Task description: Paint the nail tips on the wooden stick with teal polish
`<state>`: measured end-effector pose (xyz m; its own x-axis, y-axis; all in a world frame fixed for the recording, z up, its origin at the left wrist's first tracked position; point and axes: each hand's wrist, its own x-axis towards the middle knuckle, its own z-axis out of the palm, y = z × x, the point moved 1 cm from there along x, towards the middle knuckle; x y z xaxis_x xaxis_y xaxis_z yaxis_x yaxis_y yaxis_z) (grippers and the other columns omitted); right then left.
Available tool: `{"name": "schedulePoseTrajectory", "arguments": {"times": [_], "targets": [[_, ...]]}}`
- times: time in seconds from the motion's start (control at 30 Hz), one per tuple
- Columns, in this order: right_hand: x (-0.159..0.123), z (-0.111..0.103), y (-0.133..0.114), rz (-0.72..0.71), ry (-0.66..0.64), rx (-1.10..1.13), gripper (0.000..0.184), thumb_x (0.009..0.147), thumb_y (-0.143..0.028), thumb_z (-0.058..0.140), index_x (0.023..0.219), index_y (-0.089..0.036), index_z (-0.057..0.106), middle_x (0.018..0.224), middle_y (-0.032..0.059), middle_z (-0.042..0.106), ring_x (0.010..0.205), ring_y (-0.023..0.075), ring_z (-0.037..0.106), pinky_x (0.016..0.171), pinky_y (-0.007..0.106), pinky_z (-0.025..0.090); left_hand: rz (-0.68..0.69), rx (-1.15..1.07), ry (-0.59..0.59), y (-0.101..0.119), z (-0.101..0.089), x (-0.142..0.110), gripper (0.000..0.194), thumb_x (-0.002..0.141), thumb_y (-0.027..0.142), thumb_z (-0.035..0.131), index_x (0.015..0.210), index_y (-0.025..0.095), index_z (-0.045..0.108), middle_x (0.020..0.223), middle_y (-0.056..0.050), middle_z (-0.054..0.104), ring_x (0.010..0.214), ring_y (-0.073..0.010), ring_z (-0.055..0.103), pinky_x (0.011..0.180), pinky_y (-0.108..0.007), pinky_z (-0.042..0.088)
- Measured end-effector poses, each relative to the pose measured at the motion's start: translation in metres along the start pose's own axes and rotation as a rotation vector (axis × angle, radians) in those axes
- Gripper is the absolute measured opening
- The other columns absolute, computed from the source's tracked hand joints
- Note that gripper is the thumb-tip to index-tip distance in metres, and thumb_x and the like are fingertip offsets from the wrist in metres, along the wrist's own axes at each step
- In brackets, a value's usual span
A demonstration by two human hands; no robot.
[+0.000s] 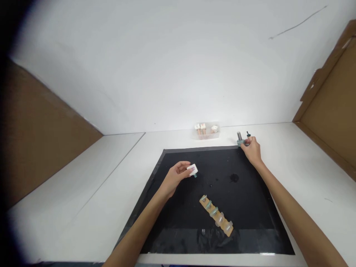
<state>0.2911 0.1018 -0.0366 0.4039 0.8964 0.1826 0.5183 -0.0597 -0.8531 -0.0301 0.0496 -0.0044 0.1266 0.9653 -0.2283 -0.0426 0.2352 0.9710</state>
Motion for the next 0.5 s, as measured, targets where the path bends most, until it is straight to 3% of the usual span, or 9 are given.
{"name": "schedulePoseTrajectory", "arguments": {"times": [0.1, 0.3, 0.5], "targets": [[-0.011, 0.008, -0.014, -0.024, -0.178, 0.071, 0.031, 0.091, -0.028, 0.057, 0.119, -0.016, 0.055, 0.119, 0.0089, 0.059, 0.099, 0.0223, 0.062, 0.082, 0.043, 0.054, 0.004, -0.008, -0.009, -0.001, -0.001, 0.0, 0.052, 0.044, 0.04, 0.084, 0.081, 0.016, 0.058, 0.071, 0.0, 0.066, 0.07, -0.0139, 0.063, 0.067, -0.027, 0.049], [-0.05, 0.046, -0.052, -0.039, -0.747, 0.211, 0.03, 0.091, -0.027, 0.057, 0.118, -0.016, 0.055, 0.117, 0.0086, 0.061, 0.096, 0.0214, 0.064, 0.08, 0.041, 0.054, 0.012, -0.004, -0.06, -0.004, -0.002, -0.002, 0.052, 0.042, 0.041, 0.085, 0.08, 0.014, 0.061, 0.076, -0.003, 0.07, 0.075, -0.0165, 0.065, 0.077, -0.032, 0.05], [-0.066, 0.069, -0.071, -0.042, -1.019, 0.229, 0.031, 0.091, -0.028, 0.057, 0.119, -0.016, 0.055, 0.119, 0.0088, 0.06, 0.099, 0.0221, 0.063, 0.081, 0.043, 0.054, 0.037, 0.047, -0.114, -0.004, -0.006, -0.003, 0.047, 0.045, 0.04, 0.085, 0.077, 0.014, 0.064, 0.079, -0.006, 0.072, 0.076, -0.0178, 0.066, 0.078, -0.034, 0.051]]}}
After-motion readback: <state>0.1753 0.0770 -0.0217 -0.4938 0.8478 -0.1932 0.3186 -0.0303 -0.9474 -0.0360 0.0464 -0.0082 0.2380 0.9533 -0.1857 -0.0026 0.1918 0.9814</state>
